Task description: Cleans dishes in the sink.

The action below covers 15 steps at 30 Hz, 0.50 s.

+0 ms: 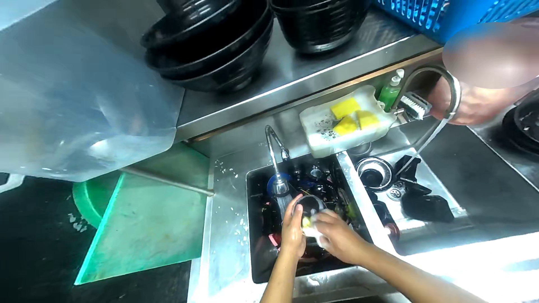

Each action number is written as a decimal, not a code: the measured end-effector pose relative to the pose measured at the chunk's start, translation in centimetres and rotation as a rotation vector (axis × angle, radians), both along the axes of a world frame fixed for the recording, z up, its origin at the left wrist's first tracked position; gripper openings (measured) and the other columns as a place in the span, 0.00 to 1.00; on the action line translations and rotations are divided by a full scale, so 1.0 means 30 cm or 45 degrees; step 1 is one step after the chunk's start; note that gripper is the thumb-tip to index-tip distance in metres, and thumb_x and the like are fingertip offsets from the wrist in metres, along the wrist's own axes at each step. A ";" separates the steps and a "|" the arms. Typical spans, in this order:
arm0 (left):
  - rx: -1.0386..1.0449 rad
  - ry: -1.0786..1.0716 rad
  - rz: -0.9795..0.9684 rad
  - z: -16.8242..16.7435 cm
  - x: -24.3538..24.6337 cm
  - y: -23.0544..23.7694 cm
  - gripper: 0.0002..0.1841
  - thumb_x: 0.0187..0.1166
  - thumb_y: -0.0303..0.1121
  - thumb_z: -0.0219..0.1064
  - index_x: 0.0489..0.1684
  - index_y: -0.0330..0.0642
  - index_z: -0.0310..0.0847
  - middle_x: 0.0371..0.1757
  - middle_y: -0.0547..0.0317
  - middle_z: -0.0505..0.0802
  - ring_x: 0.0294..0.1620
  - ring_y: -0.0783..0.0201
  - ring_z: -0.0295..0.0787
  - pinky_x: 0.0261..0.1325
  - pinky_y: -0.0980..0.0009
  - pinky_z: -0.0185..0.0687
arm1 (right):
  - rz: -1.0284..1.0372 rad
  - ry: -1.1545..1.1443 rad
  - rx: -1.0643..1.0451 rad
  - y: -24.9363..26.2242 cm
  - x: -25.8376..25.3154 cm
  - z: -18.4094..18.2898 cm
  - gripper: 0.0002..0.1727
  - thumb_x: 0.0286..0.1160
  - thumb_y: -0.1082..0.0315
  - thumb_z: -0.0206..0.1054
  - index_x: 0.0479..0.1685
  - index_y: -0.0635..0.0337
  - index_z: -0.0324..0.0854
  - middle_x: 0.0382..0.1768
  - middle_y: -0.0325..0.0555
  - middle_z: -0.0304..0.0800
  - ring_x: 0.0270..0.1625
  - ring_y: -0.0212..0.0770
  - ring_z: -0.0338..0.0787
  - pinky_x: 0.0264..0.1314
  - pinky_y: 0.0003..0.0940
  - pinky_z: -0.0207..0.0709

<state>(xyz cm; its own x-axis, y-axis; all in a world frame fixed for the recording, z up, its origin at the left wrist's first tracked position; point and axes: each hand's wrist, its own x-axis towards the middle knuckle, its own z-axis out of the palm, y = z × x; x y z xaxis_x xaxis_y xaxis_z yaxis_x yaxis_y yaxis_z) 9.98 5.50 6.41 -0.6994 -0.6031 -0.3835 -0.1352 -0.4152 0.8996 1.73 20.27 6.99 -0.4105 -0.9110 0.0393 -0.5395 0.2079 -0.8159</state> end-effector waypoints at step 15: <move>0.880 -0.041 -0.170 -0.033 -0.044 0.087 0.21 0.92 0.32 0.40 0.29 0.46 0.77 0.18 0.63 0.82 0.12 0.76 0.69 0.16 0.80 0.66 | -0.318 -0.068 0.164 -0.178 -0.111 0.193 0.21 0.75 0.58 0.65 0.65 0.53 0.86 0.69 0.41 0.87 0.77 0.41 0.80 0.83 0.49 0.69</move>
